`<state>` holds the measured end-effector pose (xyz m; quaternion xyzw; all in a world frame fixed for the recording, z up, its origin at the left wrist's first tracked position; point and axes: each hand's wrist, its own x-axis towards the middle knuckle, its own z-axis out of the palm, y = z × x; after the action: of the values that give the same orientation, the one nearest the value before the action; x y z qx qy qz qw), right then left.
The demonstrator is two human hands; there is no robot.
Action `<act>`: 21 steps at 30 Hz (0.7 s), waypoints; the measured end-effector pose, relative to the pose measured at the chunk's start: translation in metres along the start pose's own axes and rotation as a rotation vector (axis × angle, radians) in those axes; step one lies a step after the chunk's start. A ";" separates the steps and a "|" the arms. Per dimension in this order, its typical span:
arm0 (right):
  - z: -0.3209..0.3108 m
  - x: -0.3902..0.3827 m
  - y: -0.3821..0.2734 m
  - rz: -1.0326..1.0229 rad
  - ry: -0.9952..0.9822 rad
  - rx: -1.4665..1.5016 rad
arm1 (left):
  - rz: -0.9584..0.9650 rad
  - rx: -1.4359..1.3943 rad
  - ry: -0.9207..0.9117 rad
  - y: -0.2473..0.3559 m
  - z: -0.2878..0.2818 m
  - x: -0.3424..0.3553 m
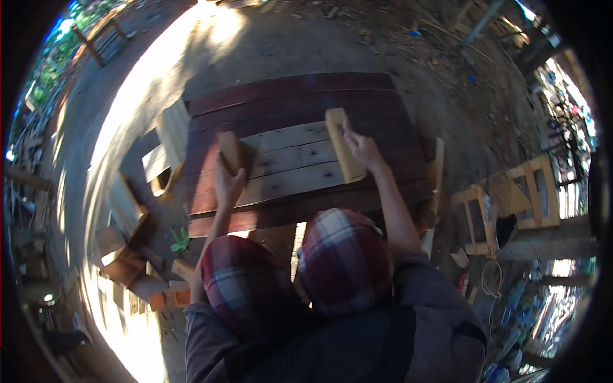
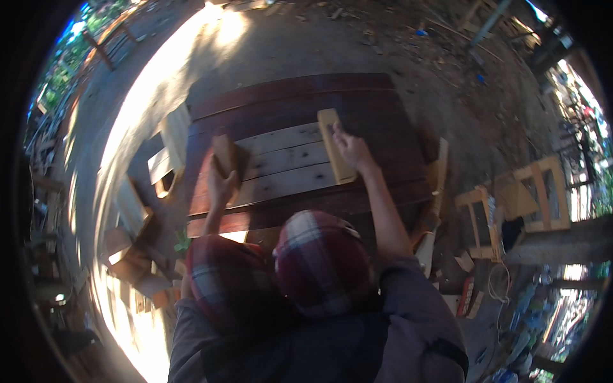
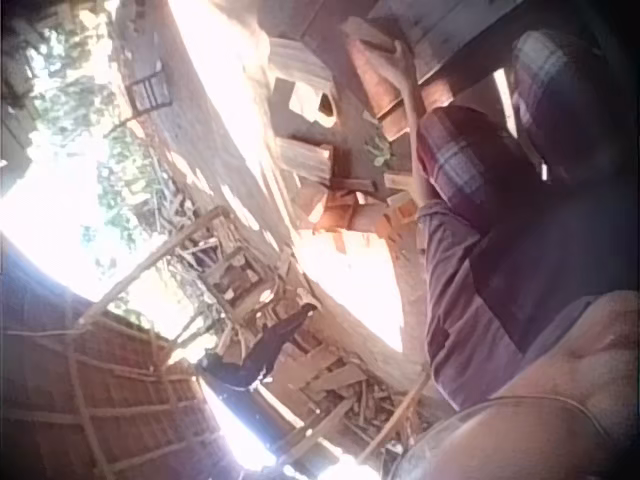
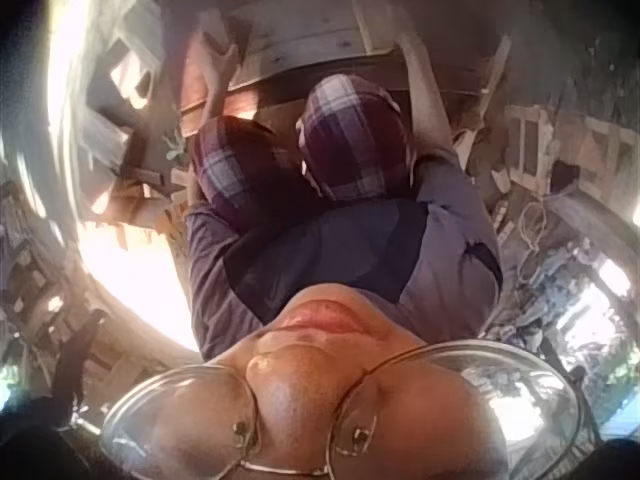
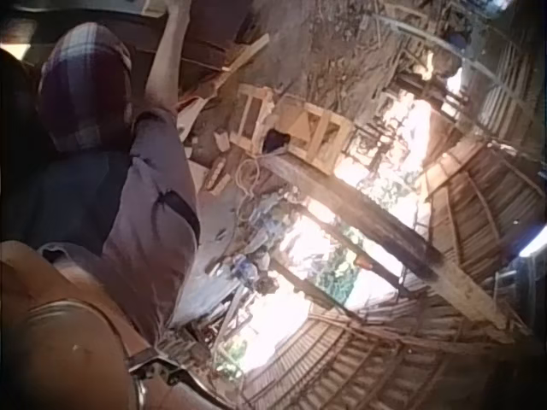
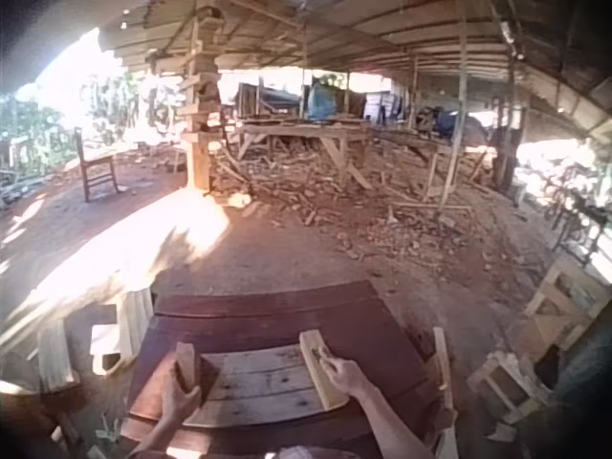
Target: Sanding, brushing, marking, and preparing wood components for assembly.
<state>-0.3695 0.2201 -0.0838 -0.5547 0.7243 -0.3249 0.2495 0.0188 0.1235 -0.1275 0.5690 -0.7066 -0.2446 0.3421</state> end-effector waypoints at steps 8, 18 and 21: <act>-0.017 -0.102 0.001 0.000 0.038 0.075 | -0.041 -0.063 -0.050 0.015 0.004 0.000; -0.012 0.059 0.008 -0.016 0.089 -0.124 | -0.055 -0.033 -0.044 0.030 0.007 0.001; -0.008 0.048 -0.003 0.019 0.092 -0.141 | -0.057 -0.031 -0.043 0.023 0.003 0.000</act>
<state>-0.3855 0.1746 -0.0764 -0.5484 0.7613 -0.2957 0.1792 0.0020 0.1290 -0.1125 0.5780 -0.6935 -0.2773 0.3287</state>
